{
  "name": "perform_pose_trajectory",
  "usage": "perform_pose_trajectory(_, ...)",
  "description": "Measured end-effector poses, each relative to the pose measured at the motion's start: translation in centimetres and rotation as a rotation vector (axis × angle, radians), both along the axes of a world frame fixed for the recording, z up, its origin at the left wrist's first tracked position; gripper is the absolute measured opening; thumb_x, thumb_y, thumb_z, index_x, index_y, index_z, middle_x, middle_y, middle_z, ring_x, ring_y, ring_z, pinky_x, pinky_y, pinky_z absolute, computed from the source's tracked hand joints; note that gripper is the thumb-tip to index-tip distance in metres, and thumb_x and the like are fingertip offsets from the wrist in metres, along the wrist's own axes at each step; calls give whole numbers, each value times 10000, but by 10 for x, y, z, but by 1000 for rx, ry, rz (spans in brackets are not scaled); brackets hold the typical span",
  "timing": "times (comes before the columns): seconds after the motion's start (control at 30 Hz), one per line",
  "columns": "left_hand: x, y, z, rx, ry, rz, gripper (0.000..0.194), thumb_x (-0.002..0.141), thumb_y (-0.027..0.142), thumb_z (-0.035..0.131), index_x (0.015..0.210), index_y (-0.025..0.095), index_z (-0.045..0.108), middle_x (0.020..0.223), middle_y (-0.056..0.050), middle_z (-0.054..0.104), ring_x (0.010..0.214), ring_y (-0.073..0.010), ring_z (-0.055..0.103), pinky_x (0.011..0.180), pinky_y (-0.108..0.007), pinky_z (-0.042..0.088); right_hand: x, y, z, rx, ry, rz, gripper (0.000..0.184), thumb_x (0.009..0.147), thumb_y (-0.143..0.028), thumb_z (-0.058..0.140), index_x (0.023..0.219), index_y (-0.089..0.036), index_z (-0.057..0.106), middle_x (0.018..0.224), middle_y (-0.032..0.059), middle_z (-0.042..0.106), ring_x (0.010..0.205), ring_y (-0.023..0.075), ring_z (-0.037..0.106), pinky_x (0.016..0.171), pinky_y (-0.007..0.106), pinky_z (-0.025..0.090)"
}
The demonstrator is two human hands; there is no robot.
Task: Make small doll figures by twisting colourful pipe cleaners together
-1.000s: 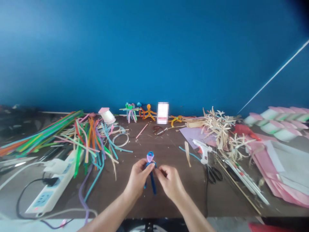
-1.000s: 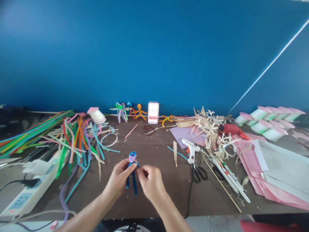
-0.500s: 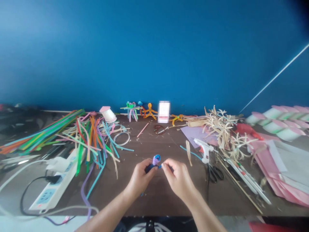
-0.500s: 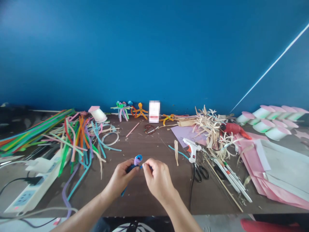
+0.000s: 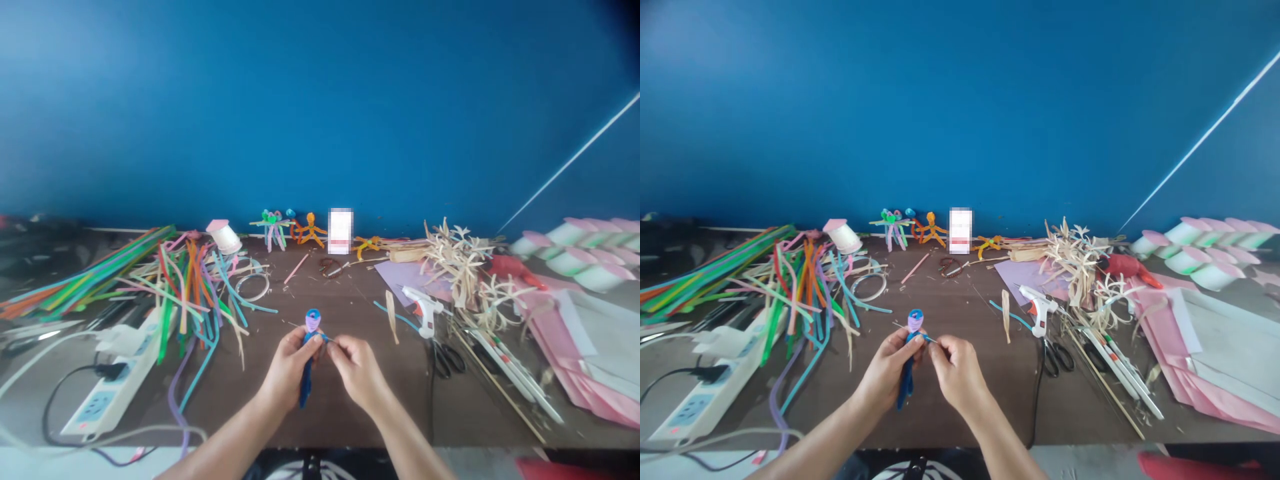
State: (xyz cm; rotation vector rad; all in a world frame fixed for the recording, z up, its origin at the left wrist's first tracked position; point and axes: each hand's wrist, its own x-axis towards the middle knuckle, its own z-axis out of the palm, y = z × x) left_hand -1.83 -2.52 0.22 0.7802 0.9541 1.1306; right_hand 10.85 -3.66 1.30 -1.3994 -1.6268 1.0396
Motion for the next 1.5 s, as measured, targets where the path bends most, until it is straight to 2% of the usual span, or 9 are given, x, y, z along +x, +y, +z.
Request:
perform_pose_trajectory(0.17,3,-1,-3,30,93,129,239,661,334,655,755,143,546,577,49,477,496,-67,403,488,-182,335,-8,-6,-2,-19,41,29,329,828,-298,422,556,-141,519,500,-38,424,488,82,375,473,186,273)
perform_pose_trajectory(0.37,0,2,-4,82,238,114,234,690,338,619,786,131,566,548,45,475,497,-82,414,490,-194,334,-1,-10,-1,-15,-41,44,296,831,-295,428,592,-147,521,490,-51,394,473,75,360,464,188,271)
perform_pose_trajectory(0.5,-1,5,-1,-18,204,138,256,648,351,652,749,132,566,514,56,457,470,-73,398,464,-182,297,9,-12,1,62,-200,41,147,700,-293,615,762,-180,545,563,-54,456,524,102,419,510,203,335)
perform_pose_trajectory(0.67,-4,9,-3,-104,126,104,234,623,324,668,704,133,563,505,57,465,457,-62,398,460,-170,296,23,-13,8,299,-391,86,587,644,-132,639,1177,-215,410,864,32,539,811,207,509,794,372,404)
perform_pose_trajectory(0.77,-4,9,-6,-117,106,75,216,626,301,668,669,133,540,500,58,465,451,-55,394,451,-166,292,23,-10,9,410,-526,148,708,650,-68,600,1281,-240,329,978,66,516,899,236,490,831,424,393)
perform_pose_trajectory(0.93,-3,6,-10,-75,158,55,232,644,333,650,671,136,531,496,54,464,445,-64,396,452,-178,307,14,-6,5,526,-562,53,394,692,-58,564,1053,-211,522,887,51,502,839,209,496,751,352,422)
perform_pose_trajectory(1.07,-3,3,-9,30,295,55,244,670,371,619,667,140,540,499,45,476,458,-81,416,459,-189,319,11,-3,5,574,-574,23,168,754,-121,554,904,-194,573,827,49,506,795,199,491,721,336,399)
perform_pose_trajectory(1.37,-10,7,-7,105,479,18,241,690,371,599,629,140,565,479,37,466,457,-93,403,451,-188,288,10,2,11,552,-664,91,126,804,-90,486,828,-185,565,787,44,526,743,190,461,689,324,365)
perform_pose_trajectory(1.5,-10,7,-4,140,529,-19,216,698,347,592,636,140,578,484,35,470,470,-98,409,462,-186,299,10,4,11,512,-571,91,80,823,-149,497,774,-179,553,780,40,534,741,182,471,712,318,370)
